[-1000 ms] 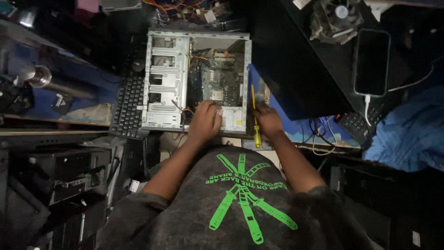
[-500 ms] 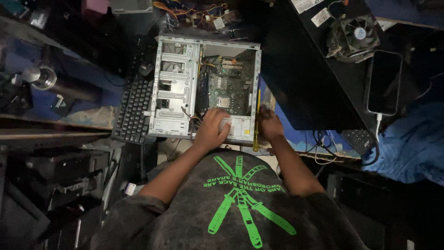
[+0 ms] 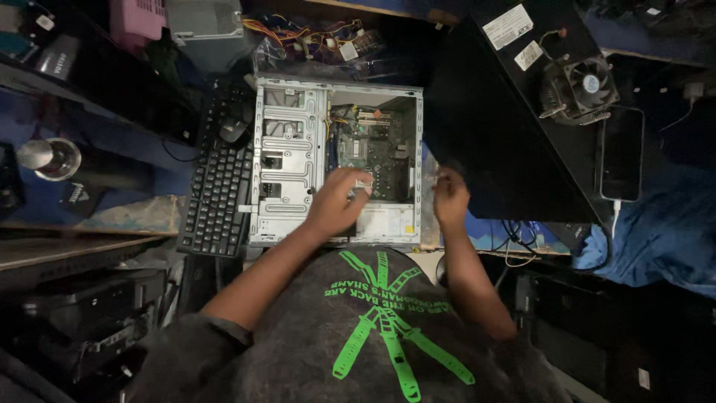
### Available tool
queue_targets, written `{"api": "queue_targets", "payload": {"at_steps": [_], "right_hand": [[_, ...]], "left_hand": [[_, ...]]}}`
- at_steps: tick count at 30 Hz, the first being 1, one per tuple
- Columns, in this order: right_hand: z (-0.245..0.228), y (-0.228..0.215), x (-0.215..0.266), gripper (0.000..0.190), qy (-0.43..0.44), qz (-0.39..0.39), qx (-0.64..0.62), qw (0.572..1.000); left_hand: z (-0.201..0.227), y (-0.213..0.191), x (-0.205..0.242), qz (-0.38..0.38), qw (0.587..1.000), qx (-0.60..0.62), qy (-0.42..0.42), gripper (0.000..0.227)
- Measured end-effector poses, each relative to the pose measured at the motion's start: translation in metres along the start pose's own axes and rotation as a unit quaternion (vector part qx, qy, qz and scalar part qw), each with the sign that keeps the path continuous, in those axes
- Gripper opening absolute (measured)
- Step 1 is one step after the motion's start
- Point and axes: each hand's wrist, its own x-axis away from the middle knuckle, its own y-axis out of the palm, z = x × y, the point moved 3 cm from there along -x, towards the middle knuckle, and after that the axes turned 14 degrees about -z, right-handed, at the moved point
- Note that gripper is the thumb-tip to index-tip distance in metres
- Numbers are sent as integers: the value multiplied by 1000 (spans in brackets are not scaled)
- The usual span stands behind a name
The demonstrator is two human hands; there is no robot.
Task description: The person removes a CPU cooler from a desktop tower, places it aside, and then uses a screwdriver to work on the motherboard area. The person later picks up the cooler again and continues handling components inside the open case.
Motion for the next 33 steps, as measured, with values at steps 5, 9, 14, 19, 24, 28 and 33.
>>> {"api": "queue_targets", "payload": {"at_steps": [5,9,14,19,24,28,33], "right_hand": [[-85,19,-4,50,11,-32,78,996],[-120,33,0,50,4,-16,181,983],[-116,43,4,47,-52,38,181,981],[-104,42,4,45,-18,54,173,983],[-104,42,3,53,10,69,128,989],[-102,42,3,48,17,58,112,992],[-111,42,5,45,-9,58,141,988]], "left_hand": [[-35,-20,-12,-29,997,-25,-70,25],[-48,-23,-9,-20,999,-39,-30,25],[-62,-23,-6,-3,999,-5,-50,20],[-62,-23,-8,22,998,-3,-52,18],[-58,-27,-10,22,999,-8,-37,16],[-56,-26,-10,16,999,-10,-44,16],[-57,-27,-10,14,998,-3,-56,15]]}}
